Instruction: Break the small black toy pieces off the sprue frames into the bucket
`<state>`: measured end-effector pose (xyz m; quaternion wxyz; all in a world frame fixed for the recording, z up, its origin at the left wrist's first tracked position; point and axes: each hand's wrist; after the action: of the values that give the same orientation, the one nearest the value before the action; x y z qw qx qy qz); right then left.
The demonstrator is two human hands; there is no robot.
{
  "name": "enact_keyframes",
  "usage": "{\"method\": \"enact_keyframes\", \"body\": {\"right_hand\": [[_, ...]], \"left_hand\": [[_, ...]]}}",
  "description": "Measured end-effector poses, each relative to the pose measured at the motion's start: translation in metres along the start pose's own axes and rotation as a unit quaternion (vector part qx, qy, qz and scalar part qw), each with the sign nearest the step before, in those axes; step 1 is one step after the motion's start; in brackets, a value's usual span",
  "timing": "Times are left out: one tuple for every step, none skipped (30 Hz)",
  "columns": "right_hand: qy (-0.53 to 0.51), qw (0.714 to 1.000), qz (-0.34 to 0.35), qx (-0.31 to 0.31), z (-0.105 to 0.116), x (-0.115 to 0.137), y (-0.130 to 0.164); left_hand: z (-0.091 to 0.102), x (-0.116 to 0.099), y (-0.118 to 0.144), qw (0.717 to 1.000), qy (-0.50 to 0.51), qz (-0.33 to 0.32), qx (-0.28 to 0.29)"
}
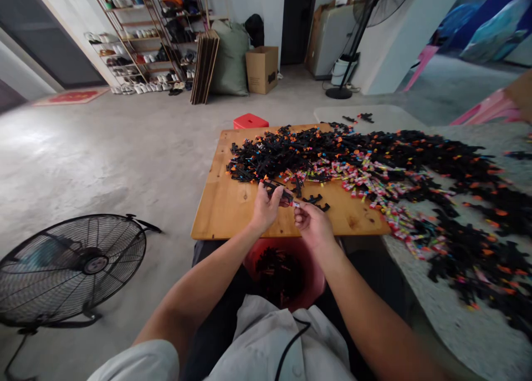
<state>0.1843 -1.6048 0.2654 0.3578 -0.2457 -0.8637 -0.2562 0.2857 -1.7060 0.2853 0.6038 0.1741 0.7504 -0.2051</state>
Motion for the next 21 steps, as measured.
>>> {"method": "enact_keyframes", "body": {"right_hand": [[-0.003,1.000,0.008,-0.007,-0.001,-0.002,0.000],[-0.005,1.000,0.014,-0.010,-0.001,-0.004,0.000],[-0.009,1.000,0.017,-0.012,-0.001,-0.006,0.001],[-0.013,1.000,0.017,-0.012,-0.001,-0.008,0.001],[-0.019,1.000,0.015,-0.013,-0.001,-0.010,0.001],[-0.026,0.999,0.013,-0.014,-0.001,-0.012,0.002],[-0.033,0.999,0.012,-0.018,0.000,-0.014,0.002],[-0.038,0.999,0.013,-0.021,0.000,-0.016,0.003],[-0.041,0.999,0.016,-0.023,0.001,-0.018,0.004],[-0.039,0.999,0.022,-0.023,0.003,-0.019,0.005],[-0.031,0.999,0.026,-0.020,0.005,-0.019,0.006],[-0.016,0.999,0.025,-0.015,0.008,-0.018,0.006],[0.004,1.000,0.016,-0.008,0.012,-0.016,0.006],[0.027,1.000,0.001,0.003,0.017,-0.013,0.007],[0.052,0.998,-0.017,0.016,0.024,-0.008,0.007],[0.082,0.995,-0.036,0.034,0.031,-0.002,0.007],[0.120,0.990,-0.053,0.058,0.040,0.004,0.008],[0.170,0.979,-0.069,0.093,0.049,0.011,0.009],[0.229,0.960,-0.088,0.138,0.057,0.018,0.009],[0.292,0.931,-0.113,0.190,0.065,0.024,0.009],[0.354,0.892,-0.141,0.242,0.070,0.030,0.008]], "left_hand": [[-0.001,0.000,0.001,1.000,-0.002,-0.001,-0.010],[-0.001,0.000,0.002,1.000,-0.004,0.000,-0.015],[-0.002,0.000,0.003,1.000,-0.006,0.001,-0.017],[-0.002,0.000,0.005,1.000,-0.010,0.001,-0.018],[-0.003,0.001,0.006,1.000,-0.013,0.001,-0.019],[-0.004,0.003,0.007,1.000,-0.014,0.002,-0.022],[-0.004,0.005,0.008,1.000,-0.015,0.004,-0.026],[-0.005,0.008,0.010,0.999,-0.015,0.008,-0.030],[-0.006,0.011,0.011,0.999,-0.016,0.014,-0.032],[-0.005,0.015,0.012,0.999,-0.019,0.018,-0.033],[-0.004,0.018,0.014,0.999,-0.023,0.020,-0.035],[-0.002,0.021,0.014,0.999,-0.028,0.020,-0.033],[0.003,0.023,0.015,0.999,-0.029,0.018,-0.029],[0.009,0.025,0.014,0.999,-0.025,0.018,-0.016],[0.018,0.026,0.012,1.000,-0.013,0.018,0.002],[0.028,0.027,0.009,1.000,0.004,0.021,0.023],[0.038,0.027,0.004,0.999,0.020,0.025,0.041],[0.049,0.028,-0.002,0.998,0.024,0.025,0.044],[0.058,0.030,-0.009,0.999,0.005,0.020,0.037],[0.065,0.031,-0.017,0.999,-0.040,0.008,0.027],[0.069,0.034,-0.025,0.995,-0.101,-0.010,0.022]]}}
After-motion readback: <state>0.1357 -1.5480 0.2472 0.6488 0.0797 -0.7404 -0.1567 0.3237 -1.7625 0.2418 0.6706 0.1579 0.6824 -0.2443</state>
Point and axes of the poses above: each hand's wrist, its own y-axis away from the middle knuckle, its own z-axis out of the back of the hand, x = y × z, and after that the axes turned 5 degrees about -y, right-handed
